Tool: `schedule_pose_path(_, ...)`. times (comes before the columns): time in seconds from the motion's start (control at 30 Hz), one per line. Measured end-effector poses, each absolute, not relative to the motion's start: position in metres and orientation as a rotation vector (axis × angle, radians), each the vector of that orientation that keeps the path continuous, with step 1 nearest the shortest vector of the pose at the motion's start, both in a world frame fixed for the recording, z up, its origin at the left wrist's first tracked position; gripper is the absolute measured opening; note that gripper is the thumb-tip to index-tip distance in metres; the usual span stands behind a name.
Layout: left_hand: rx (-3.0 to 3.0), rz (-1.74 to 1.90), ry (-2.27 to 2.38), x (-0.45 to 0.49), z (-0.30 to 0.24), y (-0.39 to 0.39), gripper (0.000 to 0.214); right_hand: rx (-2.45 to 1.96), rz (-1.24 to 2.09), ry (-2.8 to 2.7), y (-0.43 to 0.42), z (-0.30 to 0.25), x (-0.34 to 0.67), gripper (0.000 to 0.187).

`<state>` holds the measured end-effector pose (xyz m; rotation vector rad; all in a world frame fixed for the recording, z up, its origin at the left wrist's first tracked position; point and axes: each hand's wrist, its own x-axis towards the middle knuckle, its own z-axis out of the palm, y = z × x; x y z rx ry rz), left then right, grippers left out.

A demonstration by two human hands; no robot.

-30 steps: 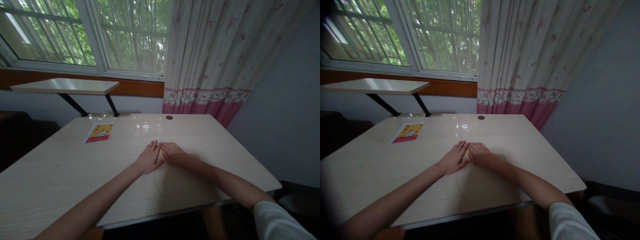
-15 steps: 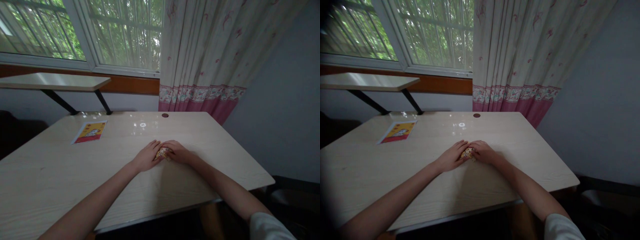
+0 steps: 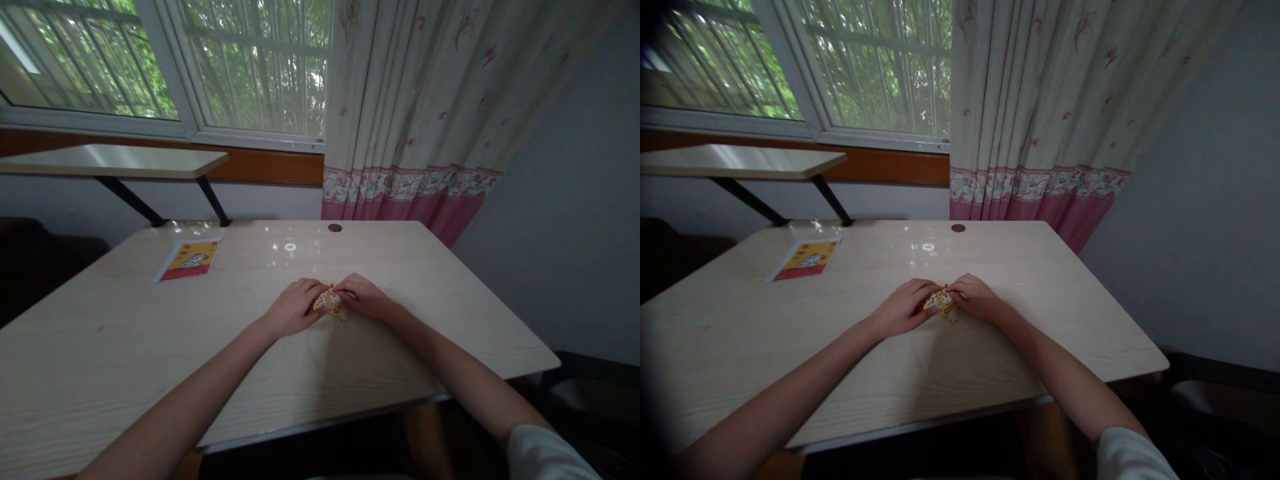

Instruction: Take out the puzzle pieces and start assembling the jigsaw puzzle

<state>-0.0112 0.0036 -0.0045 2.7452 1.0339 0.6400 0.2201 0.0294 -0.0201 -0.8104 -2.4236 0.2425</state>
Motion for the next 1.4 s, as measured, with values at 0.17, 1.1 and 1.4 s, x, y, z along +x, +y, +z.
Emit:
schedule_pose_path(0.17, 2.771, 0.638, 1.215, -0.021, 0.003, 0.009, 0.036, -0.850, 0.221, -2.409, 0.030, -0.019, 0.222, 0.021)
schedule_pose_path(1.1, 2.213, 0.143, 2.428, -0.063, 0.003, 0.024, 0.056, -0.868, 0.249, -2.435, 0.032, -0.020, 0.220, 0.024)
schedule_pose_path(1.4, 2.273, 0.227, 2.309, -0.055, 0.004, 0.021, 0.050, -0.874, 0.265, -2.442, 0.032, -0.021, 0.220, 0.023)
